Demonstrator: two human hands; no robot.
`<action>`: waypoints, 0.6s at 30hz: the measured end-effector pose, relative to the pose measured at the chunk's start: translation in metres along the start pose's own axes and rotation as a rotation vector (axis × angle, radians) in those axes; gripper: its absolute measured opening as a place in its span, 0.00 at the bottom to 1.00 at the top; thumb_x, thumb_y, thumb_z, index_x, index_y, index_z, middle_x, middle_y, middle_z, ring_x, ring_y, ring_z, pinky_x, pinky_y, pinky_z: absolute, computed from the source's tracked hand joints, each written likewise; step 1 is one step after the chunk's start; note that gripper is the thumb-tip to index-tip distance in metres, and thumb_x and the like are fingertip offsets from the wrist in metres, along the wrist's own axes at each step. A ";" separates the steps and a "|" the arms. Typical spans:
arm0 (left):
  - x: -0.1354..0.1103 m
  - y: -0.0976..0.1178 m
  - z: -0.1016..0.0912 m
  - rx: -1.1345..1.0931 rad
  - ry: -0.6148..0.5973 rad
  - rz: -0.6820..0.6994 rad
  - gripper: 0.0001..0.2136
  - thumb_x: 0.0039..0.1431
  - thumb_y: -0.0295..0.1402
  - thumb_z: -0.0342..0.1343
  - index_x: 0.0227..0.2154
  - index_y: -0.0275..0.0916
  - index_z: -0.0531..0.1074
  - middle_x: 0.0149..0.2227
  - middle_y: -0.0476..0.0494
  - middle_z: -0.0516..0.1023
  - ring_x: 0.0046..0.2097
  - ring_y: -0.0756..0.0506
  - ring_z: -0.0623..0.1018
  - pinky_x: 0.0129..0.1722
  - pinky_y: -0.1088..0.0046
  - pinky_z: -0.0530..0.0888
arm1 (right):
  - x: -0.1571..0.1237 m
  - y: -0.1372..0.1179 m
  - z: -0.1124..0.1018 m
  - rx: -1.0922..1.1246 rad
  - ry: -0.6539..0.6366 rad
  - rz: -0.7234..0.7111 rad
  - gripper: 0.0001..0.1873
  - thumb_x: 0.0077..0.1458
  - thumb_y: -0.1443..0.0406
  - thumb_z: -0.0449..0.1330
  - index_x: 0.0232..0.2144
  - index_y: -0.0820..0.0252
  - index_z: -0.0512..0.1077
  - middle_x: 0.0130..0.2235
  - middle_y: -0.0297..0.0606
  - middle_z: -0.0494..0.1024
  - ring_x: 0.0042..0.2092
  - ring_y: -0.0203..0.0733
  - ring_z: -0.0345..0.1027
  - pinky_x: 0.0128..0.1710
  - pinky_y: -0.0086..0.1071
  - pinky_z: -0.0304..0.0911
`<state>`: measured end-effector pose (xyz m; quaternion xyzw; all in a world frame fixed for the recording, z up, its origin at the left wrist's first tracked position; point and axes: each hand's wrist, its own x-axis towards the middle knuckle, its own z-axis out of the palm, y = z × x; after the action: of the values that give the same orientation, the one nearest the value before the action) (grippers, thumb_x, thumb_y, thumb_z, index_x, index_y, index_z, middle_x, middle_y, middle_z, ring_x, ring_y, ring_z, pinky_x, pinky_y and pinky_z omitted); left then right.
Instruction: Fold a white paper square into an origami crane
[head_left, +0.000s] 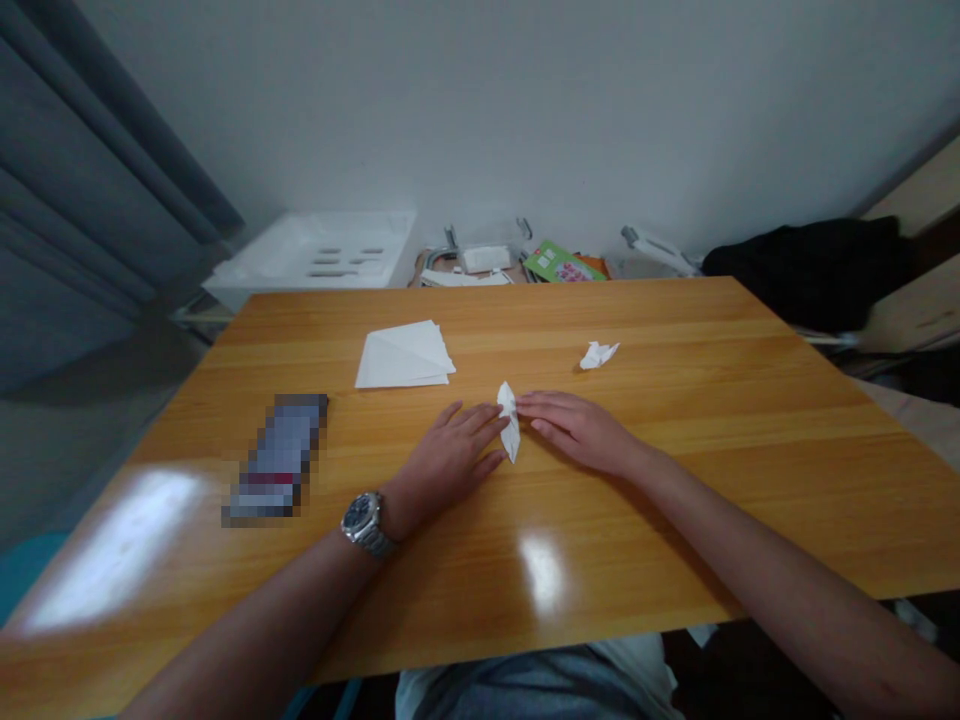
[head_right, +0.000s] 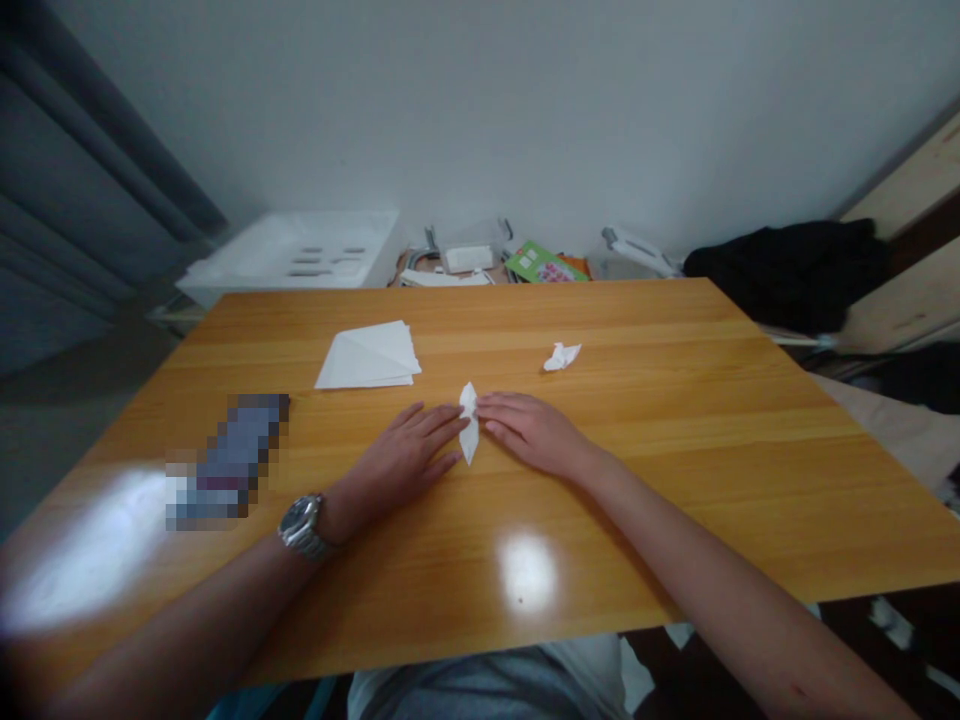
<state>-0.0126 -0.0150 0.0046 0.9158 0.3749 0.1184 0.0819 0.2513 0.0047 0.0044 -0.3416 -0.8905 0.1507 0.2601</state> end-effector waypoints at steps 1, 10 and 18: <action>0.000 0.000 0.000 -0.002 -0.001 0.012 0.21 0.72 0.38 0.50 0.64 0.42 0.64 0.67 0.40 0.67 0.67 0.40 0.67 0.69 0.52 0.57 | 0.002 0.003 0.002 -0.026 -0.002 -0.012 0.17 0.71 0.64 0.52 0.56 0.57 0.76 0.59 0.45 0.77 0.61 0.46 0.70 0.63 0.46 0.66; 0.002 -0.002 0.001 -0.007 0.060 0.022 0.19 0.73 0.40 0.49 0.61 0.39 0.68 0.64 0.39 0.71 0.65 0.40 0.70 0.68 0.53 0.60 | 0.000 0.009 0.010 -0.138 -0.031 -0.077 0.15 0.69 0.66 0.55 0.53 0.59 0.78 0.58 0.48 0.78 0.59 0.49 0.72 0.61 0.48 0.68; 0.003 0.003 0.002 0.007 0.137 -0.030 0.17 0.69 0.40 0.55 0.56 0.39 0.73 0.56 0.38 0.76 0.55 0.38 0.75 0.58 0.55 0.71 | -0.001 -0.006 0.011 -0.167 -0.024 -0.072 0.14 0.69 0.64 0.55 0.49 0.60 0.78 0.48 0.49 0.79 0.49 0.50 0.73 0.49 0.45 0.72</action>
<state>-0.0077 -0.0151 0.0045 0.9001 0.3938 0.1782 0.0545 0.2426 -0.0010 -0.0023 -0.3280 -0.9148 0.0705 0.2251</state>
